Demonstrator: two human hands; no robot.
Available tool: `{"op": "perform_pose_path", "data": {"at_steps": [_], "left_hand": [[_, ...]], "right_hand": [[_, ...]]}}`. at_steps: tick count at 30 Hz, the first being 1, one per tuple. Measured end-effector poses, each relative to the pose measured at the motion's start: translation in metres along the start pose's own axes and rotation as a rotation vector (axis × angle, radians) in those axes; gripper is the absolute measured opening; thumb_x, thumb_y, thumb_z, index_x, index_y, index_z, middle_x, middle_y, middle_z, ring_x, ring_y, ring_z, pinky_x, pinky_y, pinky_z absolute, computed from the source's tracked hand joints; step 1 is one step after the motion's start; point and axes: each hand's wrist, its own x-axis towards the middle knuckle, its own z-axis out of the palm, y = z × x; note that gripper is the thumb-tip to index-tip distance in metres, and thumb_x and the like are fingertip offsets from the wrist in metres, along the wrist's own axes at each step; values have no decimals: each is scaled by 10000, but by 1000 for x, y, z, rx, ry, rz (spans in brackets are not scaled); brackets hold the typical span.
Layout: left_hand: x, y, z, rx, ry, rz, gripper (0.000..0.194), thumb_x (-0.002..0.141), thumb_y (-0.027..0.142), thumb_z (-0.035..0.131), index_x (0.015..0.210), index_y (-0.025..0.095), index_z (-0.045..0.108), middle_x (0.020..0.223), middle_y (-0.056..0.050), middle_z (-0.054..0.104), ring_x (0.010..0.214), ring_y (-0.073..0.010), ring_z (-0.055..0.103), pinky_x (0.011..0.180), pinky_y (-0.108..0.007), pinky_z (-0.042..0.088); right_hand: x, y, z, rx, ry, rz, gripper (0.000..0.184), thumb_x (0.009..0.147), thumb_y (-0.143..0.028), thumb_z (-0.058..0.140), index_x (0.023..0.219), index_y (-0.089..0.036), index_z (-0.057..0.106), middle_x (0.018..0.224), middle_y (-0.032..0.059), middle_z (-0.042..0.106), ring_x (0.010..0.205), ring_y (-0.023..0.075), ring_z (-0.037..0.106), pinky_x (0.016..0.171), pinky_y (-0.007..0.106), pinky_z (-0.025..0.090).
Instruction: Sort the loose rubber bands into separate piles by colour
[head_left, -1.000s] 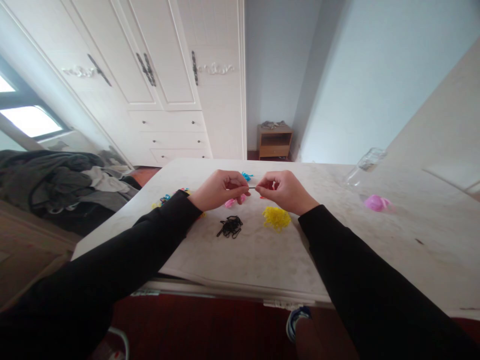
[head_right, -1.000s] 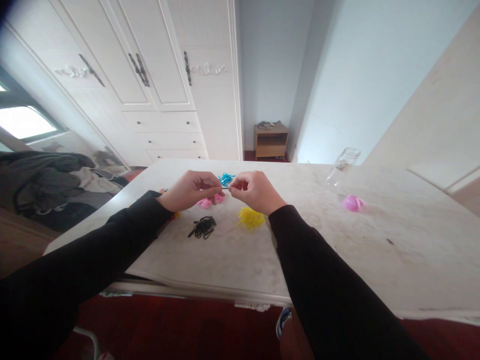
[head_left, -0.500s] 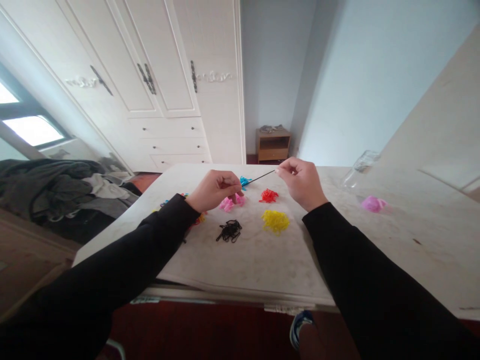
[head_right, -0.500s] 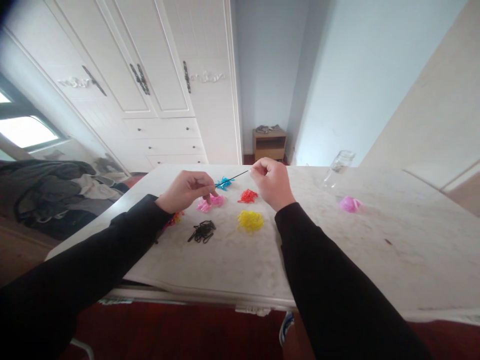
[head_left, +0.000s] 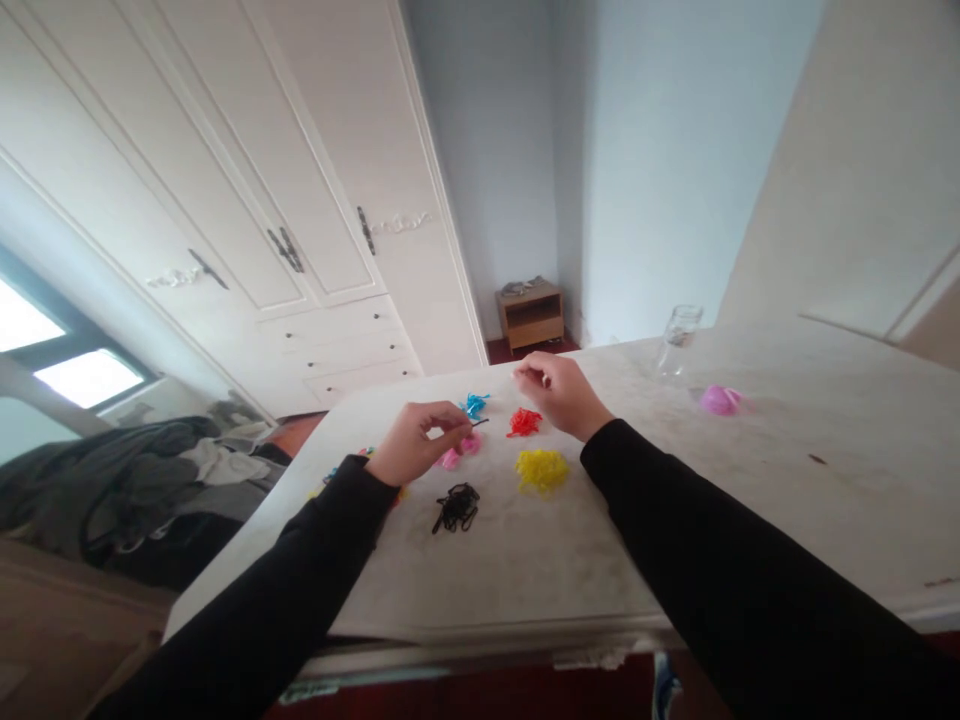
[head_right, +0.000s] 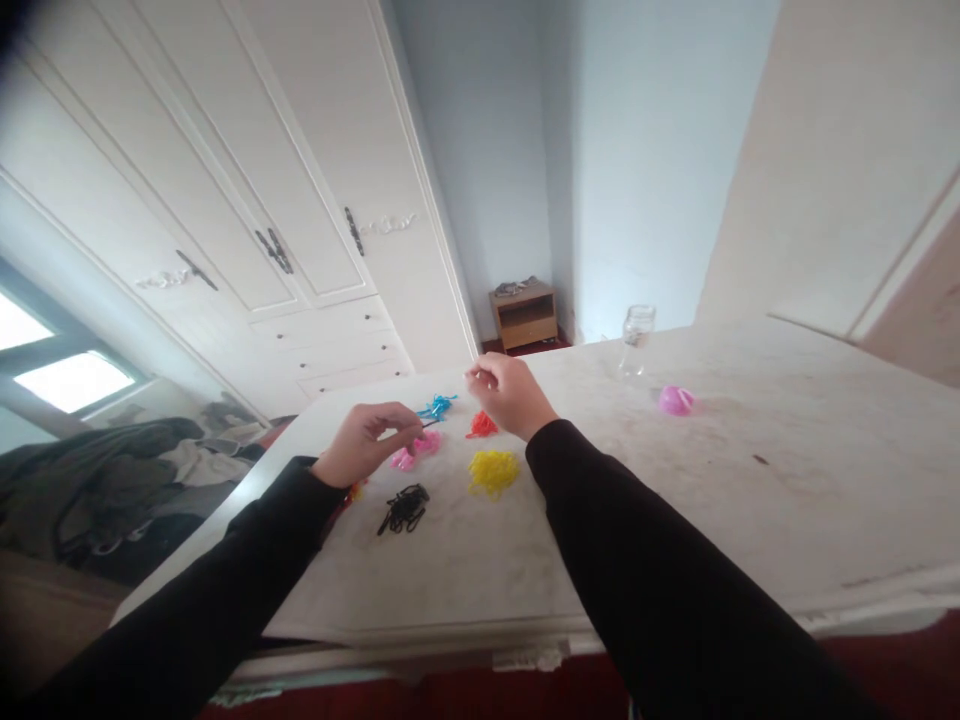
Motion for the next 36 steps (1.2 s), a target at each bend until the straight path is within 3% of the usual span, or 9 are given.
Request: {"op": "perform_pose_path", "data": {"at_steps": [5, 8, 10, 15, 20, 24, 27, 32, 36], "left_hand": [[6, -4, -5, 163, 26, 27, 210, 896, 321, 696, 792, 148, 755, 675, -41, 732, 585, -134, 661, 651, -256, 536], [13, -1, -14, 161, 23, 22, 228, 875, 353, 717, 809, 142, 771, 653, -40, 721, 546, -127, 633, 611, -245, 516], [16, 5, -24, 190, -87, 14, 235, 870, 365, 723, 827, 144, 790, 658, -44, 723, 562, -125, 629, 613, -237, 504], [10, 25, -43, 269, -518, -42, 239, 888, 372, 699, 926, 174, 828, 768, -61, 764, 678, -144, 659, 636, -228, 480], [-3, 35, -40, 301, -655, -116, 300, 889, 428, 688, 864, 162, 824, 721, -49, 746, 655, -141, 636, 647, -228, 471], [-8, 36, -50, 314, -602, -129, 334, 866, 458, 694, 779, 155, 803, 670, -40, 723, 614, -138, 617, 623, -227, 472], [-12, 31, -73, 374, -506, -163, 307, 845, 455, 697, 773, 177, 804, 651, -30, 721, 594, -142, 623, 592, -227, 476], [-28, 13, -111, 514, -499, -268, 273, 830, 440, 696, 847, 193, 810, 691, -40, 745, 616, -148, 658, 576, -212, 485], [-49, 4, -114, 543, -447, -275, 391, 793, 486, 750, 1064, 206, 784, 1046, -97, 768, 911, -197, 718, 719, -236, 555]], "right_hand": [[0, 13, 8, -57, 20, -68, 167, 913, -315, 567, 869, -199, 679, 918, 65, 642, 925, 217, 583, 841, 360, 455], [-1, 23, 9, -60, 69, -51, 202, 920, -352, 562, 978, -204, 687, 1057, 97, 675, 1076, 260, 575, 1001, 436, 429], [-2, 28, 7, -55, 81, -51, 249, 920, -369, 555, 1063, -211, 685, 1154, 108, 677, 1161, 275, 562, 1084, 471, 382], [-3, 35, 4, -44, 78, 31, 407, 914, -419, 530, 1264, -244, 644, 1423, 105, 578, 1366, 306, 445, 1184, 537, 283], [-6, 32, 3, -49, 24, 116, 492, 908, -480, 524, 1358, -298, 607, 1554, 78, 455, 1422, 349, 368, 1170, 616, 272], [-10, 29, 3, -43, 18, 123, 503, 897, -478, 536, 1372, -323, 595, 1572, 73, 429, 1442, 363, 332, 1169, 647, 251], [-11, 30, 2, -12, 47, 133, 518, 897, -467, 534, 1394, -325, 575, 1581, 82, 412, 1459, 364, 310, 1170, 661, 238], [-10, 34, 1, 37, 95, 175, 545, 880, -475, 550, 1412, -356, 551, 1590, 78, 394, 1462, 386, 291, 1154, 708, 221], [-10, 35, 1, 48, 102, 189, 542, 884, -476, 540, 1413, -359, 547, 1593, 70, 387, 1464, 387, 290, 1153, 717, 212]]}}
